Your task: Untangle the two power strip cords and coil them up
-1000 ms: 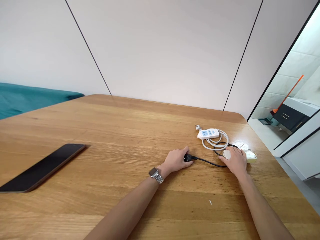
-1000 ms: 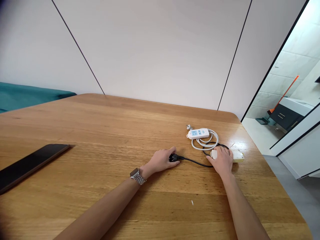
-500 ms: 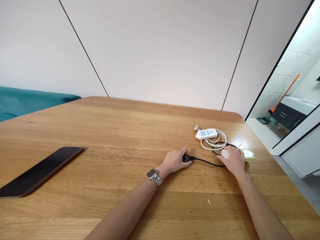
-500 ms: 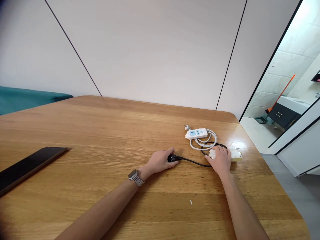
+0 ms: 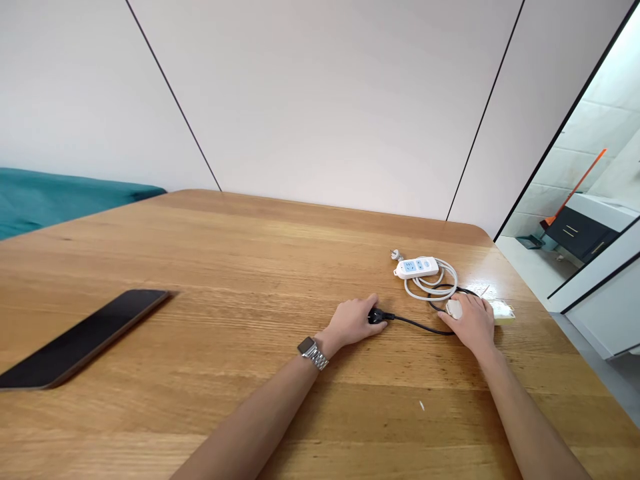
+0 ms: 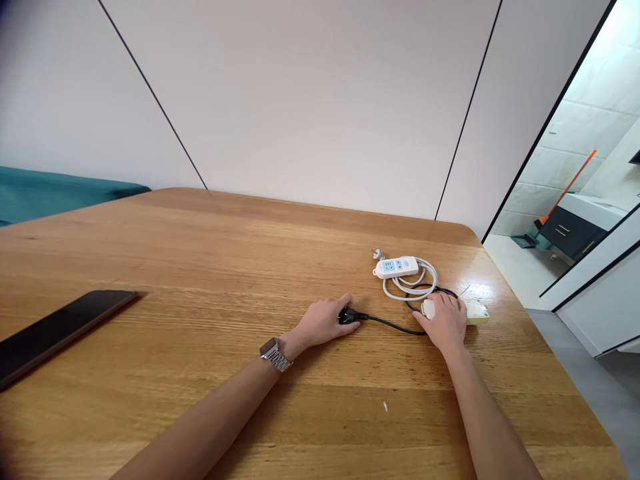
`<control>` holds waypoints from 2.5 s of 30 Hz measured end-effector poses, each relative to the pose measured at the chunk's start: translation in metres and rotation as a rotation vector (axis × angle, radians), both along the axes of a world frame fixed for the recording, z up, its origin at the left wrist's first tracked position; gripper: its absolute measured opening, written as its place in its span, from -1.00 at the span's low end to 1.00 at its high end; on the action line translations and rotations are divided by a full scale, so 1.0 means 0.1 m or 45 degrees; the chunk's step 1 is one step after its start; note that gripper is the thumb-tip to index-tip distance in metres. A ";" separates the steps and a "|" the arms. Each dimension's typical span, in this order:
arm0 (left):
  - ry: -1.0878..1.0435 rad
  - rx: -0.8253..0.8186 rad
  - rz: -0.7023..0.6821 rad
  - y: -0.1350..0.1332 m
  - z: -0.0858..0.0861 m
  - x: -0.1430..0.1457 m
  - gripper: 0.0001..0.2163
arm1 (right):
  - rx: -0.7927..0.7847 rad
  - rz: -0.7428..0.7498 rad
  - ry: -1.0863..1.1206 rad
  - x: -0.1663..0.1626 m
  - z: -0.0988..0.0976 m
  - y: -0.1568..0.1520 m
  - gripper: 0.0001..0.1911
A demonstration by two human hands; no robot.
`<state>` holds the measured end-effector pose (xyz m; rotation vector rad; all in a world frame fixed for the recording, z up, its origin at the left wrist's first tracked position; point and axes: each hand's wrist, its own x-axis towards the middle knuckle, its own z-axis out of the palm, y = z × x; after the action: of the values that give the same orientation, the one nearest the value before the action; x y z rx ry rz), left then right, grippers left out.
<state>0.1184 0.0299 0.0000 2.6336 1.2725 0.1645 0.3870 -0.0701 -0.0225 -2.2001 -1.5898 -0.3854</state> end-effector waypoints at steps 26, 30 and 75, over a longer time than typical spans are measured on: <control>-0.016 -0.004 -0.013 0.01 -0.02 0.00 -0.66 | -0.080 0.128 0.022 0.13 0.00 -0.07 -0.58; -0.010 -0.024 -0.010 0.00 0.01 0.00 -0.66 | -0.078 0.123 0.008 0.12 -0.02 -0.06 -0.57; -0.195 -0.079 0.056 -0.04 -0.04 0.06 -0.71 | -0.590 -0.416 -0.109 0.63 0.79 1.14 -0.49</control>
<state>0.1243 0.0262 -0.0037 2.4889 1.2639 0.3222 0.4496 0.0442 0.0562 -2.8463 -1.4731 -0.2175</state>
